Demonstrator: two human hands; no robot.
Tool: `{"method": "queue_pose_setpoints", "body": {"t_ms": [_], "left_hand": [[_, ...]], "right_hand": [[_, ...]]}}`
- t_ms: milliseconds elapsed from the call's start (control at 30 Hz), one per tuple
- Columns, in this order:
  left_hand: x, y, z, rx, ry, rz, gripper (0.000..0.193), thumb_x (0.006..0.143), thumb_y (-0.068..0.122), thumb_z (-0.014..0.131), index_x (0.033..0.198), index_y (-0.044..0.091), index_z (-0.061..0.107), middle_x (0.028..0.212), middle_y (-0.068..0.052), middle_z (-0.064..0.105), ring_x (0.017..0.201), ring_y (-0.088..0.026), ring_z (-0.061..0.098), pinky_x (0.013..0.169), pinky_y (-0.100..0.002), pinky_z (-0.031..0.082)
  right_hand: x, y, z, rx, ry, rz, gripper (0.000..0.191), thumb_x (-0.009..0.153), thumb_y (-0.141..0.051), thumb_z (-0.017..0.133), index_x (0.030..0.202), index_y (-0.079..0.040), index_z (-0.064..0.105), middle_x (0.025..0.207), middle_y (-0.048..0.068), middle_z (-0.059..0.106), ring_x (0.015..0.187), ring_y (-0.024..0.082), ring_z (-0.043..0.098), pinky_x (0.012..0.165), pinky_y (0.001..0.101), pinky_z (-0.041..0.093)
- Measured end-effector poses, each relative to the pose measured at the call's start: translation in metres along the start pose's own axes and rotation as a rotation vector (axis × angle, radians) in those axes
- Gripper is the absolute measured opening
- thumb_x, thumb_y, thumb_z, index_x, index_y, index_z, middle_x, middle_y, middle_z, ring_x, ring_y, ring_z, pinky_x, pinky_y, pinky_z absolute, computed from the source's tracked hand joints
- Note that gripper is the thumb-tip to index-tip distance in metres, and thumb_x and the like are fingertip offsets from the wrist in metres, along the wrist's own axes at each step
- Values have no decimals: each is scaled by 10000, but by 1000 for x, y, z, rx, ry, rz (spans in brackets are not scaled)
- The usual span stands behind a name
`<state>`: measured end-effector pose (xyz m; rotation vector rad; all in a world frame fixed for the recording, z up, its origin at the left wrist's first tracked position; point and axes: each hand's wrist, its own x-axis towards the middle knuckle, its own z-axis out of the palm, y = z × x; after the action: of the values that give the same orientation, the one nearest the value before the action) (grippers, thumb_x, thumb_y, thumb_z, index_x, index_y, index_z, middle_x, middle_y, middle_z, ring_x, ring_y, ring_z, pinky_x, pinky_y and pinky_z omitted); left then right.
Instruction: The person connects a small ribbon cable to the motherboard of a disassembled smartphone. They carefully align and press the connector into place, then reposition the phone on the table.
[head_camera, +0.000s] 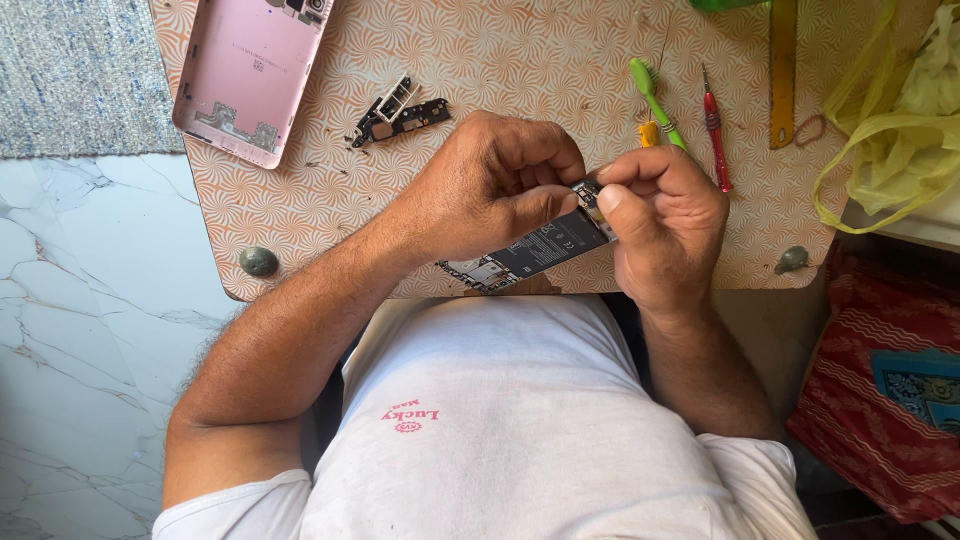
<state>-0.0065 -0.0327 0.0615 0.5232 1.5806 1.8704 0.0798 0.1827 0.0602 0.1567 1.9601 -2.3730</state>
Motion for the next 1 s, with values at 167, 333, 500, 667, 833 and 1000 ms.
{"method": "queue_pose_setpoints", "body": {"t_ms": [167, 333, 500, 667, 833, 1000], "left_hand": [[1, -1, 1, 25, 2, 7, 90, 930, 43, 765, 1002, 19, 716, 792, -14, 724, 724, -56, 690, 643, -220, 594], [0, -1, 1, 17, -6, 12, 102, 947, 78, 774, 1016, 28, 719, 812, -20, 736, 748, -58, 700, 662, -223, 603], [1, -2, 1, 44, -4, -8, 115, 938, 103, 779, 1007, 31, 723, 799, -24, 739, 728, -64, 701, 640, -224, 598], [1, -3, 3, 48, 18, 20, 113, 947, 102, 777, 1009, 27, 718, 819, -19, 744, 752, -64, 712, 659, -223, 608], [2, -2, 3, 57, 18, 2, 91, 943, 87, 772, 987, 29, 718, 773, -18, 730, 699, -57, 686, 613, -219, 579], [2, 1, 3, 77, 17, -29, 85, 944, 110, 765, 955, 39, 720, 680, -2, 690, 594, -46, 634, 519, -215, 524]], "right_hand": [[1, -1, 1, -10, -24, -14, 121, 1042, 4, 670, 1157, 24, 637, 1004, 96, 711, 864, 78, 674, 822, 207, 569], [0, -1, 0, -9, -24, -16, 121, 1040, 1, 671, 1155, 23, 640, 1005, 103, 719, 870, 82, 688, 823, 214, 582], [-1, 1, -1, -33, -24, -27, 127, 1044, 8, 674, 1167, 27, 646, 1007, 104, 723, 884, 88, 694, 845, 221, 585], [-2, 3, -2, -29, -8, -28, 138, 1040, 19, 676, 1176, 33, 657, 981, 97, 725, 858, 80, 682, 816, 209, 570], [-3, 6, -2, -30, 4, -29, 136, 1043, 31, 675, 1178, 33, 656, 981, 92, 723, 851, 76, 675, 814, 204, 565], [-4, 7, -1, -22, 7, -34, 133, 1046, 54, 664, 1178, 35, 652, 957, 83, 717, 814, 59, 661, 760, 184, 551]]}}
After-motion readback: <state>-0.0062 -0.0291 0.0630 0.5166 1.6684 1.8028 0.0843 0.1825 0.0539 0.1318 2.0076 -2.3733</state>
